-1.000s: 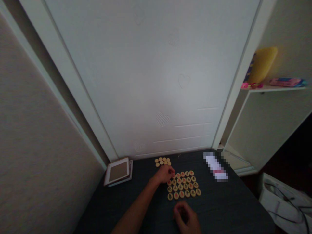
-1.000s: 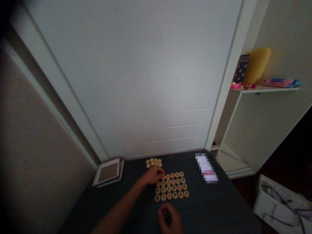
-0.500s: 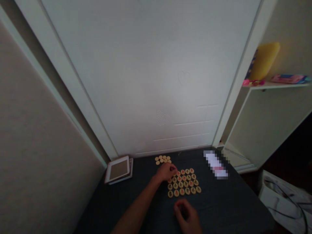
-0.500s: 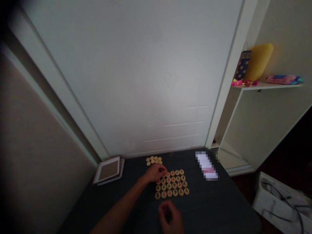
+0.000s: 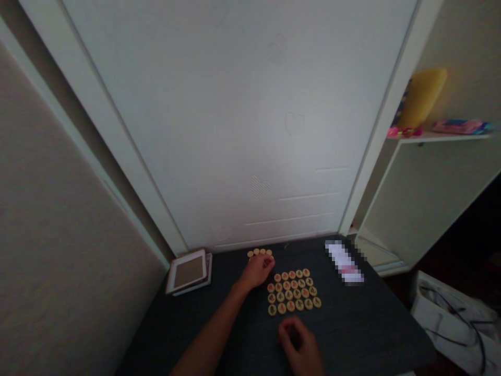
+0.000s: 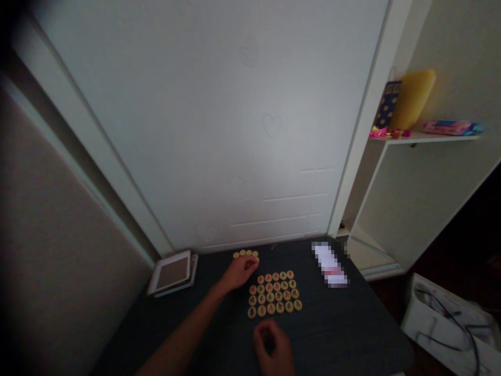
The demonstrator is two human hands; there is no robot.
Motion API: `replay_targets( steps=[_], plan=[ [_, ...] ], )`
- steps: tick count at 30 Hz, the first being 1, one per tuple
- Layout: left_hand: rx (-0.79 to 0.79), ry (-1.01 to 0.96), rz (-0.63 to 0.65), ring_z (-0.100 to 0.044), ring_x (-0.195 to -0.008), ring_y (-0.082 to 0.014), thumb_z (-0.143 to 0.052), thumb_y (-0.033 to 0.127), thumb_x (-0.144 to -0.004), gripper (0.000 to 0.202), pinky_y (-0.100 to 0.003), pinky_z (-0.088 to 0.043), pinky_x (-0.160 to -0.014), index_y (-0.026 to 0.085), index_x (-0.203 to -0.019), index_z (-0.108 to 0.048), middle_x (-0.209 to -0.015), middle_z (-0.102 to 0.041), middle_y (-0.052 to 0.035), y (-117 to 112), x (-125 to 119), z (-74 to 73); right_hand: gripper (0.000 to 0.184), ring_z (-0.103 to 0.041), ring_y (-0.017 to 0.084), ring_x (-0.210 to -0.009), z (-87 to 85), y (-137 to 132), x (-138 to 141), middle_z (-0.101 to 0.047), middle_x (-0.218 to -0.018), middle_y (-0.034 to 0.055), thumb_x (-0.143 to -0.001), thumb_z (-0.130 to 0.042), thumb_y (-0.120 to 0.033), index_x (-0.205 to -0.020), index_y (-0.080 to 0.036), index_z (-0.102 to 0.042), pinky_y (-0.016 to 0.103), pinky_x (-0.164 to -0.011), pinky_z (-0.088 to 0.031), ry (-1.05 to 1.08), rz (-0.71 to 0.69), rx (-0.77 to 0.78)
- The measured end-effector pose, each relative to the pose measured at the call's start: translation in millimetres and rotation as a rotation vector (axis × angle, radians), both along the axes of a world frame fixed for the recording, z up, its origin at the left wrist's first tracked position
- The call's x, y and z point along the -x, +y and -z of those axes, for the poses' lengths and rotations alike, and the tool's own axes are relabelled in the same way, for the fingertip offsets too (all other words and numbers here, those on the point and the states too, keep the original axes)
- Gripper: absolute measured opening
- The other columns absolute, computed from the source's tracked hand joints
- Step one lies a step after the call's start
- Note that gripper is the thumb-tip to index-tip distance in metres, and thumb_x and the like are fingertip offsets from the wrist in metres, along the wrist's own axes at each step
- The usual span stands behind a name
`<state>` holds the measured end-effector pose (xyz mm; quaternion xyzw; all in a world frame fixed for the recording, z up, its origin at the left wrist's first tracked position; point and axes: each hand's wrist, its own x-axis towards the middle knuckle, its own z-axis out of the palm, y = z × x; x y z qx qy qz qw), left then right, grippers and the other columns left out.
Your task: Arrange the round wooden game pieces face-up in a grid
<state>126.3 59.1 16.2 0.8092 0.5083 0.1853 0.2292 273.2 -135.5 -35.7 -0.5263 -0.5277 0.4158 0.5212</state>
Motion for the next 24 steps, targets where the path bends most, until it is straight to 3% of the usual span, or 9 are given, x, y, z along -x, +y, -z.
replay_targets(
  steps=[4, 7, 11, 15, 24],
  plan=[
    [-0.070, 0.035, -0.095, -0.068, -0.096, -0.0180, -0.051, 0.024, -0.096, 0.024, -0.025, -0.049, -0.085, 0.019, -0.111, -0.069, -0.108, -0.073, -0.0064, 4.2, 35.4, -10.0, 0.039, -0.068, 0.021, -0.071, 0.7, -0.7, 0.6, -0.071, -0.074, 0.0052, -0.089, -0.062, -0.056, -0.084, -0.018, -0.069, 0.025, -0.068, -0.053, 0.002, -0.016, 0.009],
    [-0.104, 0.092, -0.160, -0.066, -0.102, -0.0204, -0.057, 0.022, -0.093, 0.023, -0.028, -0.048, -0.090, 0.020, -0.113, -0.067, -0.113, -0.070, -0.0074, -0.3, 52.1, -8.5, 0.038, -0.069, 0.021, -0.070, 2.4, -0.5, 0.9, -0.071, -0.073, 0.0048, -0.090, -0.061, -0.055, -0.085, -0.018, -0.068, 0.025, -0.068, -0.052, 0.002, -0.028, 0.014],
    [-0.140, 0.157, -0.210, -0.060, -0.113, -0.0221, -0.063, 0.024, -0.089, 0.024, -0.030, -0.046, -0.095, 0.023, -0.113, -0.065, -0.120, -0.063, -0.0062, -10.4, 52.8, 1.4, 0.038, -0.068, 0.020, -0.071, 4.5, 0.1, 1.2, -0.070, -0.073, 0.0044, -0.090, -0.061, -0.055, -0.084, -0.018, -0.068, 0.025, -0.067, -0.052, 0.005, -0.033, 0.012],
    [-0.169, 0.184, -0.274, -0.058, -0.113, -0.0248, -0.058, 0.027, -0.093, 0.024, -0.034, -0.047, -0.095, 0.020, -0.116, -0.062, -0.120, -0.060, -0.0094, -14.6, 46.9, 8.6, 0.039, -0.067, 0.020, -0.070, 5.5, 0.1, 0.9, -0.069, -0.071, 0.0040, -0.089, -0.061, -0.056, -0.082, -0.018, -0.068, 0.024, -0.065, -0.051, -0.004, -0.015, 0.015],
    [-0.169, 0.079, -0.273, -0.060, -0.110, -0.0250, -0.058, 0.025, -0.093, 0.014, -0.035, -0.046, -0.097, 0.023, -0.104, -0.066, -0.110, -0.069, -0.0063, -18.6, 51.5, 8.5, 0.036, -0.068, 0.020, -0.071, 6.4, -0.6, 1.1, -0.071, -0.074, 0.0048, -0.091, -0.061, -0.053, -0.085, -0.019, -0.069, 0.026, -0.068, -0.053, -0.027, -0.036, 0.017]
  ],
)
